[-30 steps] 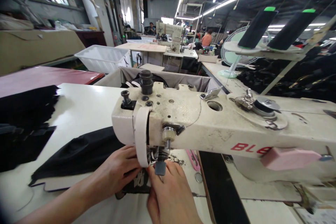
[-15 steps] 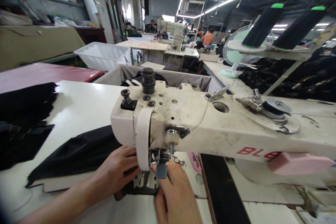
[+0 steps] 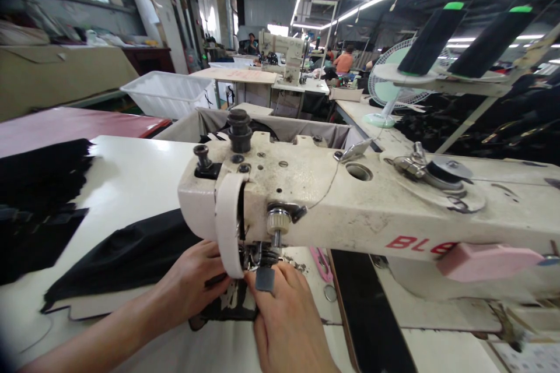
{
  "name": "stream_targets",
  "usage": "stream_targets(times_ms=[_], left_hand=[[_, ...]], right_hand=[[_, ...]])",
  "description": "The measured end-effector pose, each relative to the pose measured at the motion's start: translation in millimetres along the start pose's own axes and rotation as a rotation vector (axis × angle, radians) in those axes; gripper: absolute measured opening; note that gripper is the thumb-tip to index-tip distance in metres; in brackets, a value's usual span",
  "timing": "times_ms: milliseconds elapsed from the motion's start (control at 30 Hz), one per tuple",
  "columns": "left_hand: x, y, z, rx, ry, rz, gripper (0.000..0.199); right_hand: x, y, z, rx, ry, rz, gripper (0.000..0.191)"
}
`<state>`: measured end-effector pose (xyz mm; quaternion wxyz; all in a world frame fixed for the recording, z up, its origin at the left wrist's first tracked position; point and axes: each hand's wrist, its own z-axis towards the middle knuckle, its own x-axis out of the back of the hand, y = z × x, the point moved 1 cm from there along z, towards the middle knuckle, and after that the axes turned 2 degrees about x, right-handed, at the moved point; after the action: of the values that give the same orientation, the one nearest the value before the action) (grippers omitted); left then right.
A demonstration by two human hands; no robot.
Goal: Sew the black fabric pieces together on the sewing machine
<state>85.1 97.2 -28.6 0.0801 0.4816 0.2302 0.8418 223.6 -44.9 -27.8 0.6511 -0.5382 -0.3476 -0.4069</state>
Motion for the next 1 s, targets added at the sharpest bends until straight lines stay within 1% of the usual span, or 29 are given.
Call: stream_targets(times_ms=[100, 267, 367, 567, 700, 833, 1000], left_hand=[[1.0, 1, 1, 0.014, 0.019, -0.013, 0.018], [0.8, 2, 3, 0.032, 0.05, -0.02, 0.019], [-0.7, 2, 2, 0.035, 0.081, -0.026, 0.02], [-2.6, -9, 9, 0.046, 0.147, -0.039, 0.02], [-3.8, -14, 13, 0.07, 0.174, -0.038, 0.021], [-4.9, -15, 12, 0.078, 0.182, -0.041, 0.023], [-2.9, -17, 14, 0.093, 0.147, -0.053, 0.018]], right_hand=[[-1, 1, 0, 0.02, 0.003, -0.037, 0.059], [-14, 4, -4, 0.022, 0.088, -0.085, 0.061], [-19, 5, -5, 0.011, 0.111, -0.1, 0.06], [-13, 7, -2, 0.04, 0.074, -0.103, 0.063], [-9, 4, -1, 0.036, 0.107, -0.08, 0.062], [-8, 0, 0, 0.015, 0.124, -0.05, 0.059], [-10, 4, -3, 0.024, 0.093, -0.058, 0.059]])
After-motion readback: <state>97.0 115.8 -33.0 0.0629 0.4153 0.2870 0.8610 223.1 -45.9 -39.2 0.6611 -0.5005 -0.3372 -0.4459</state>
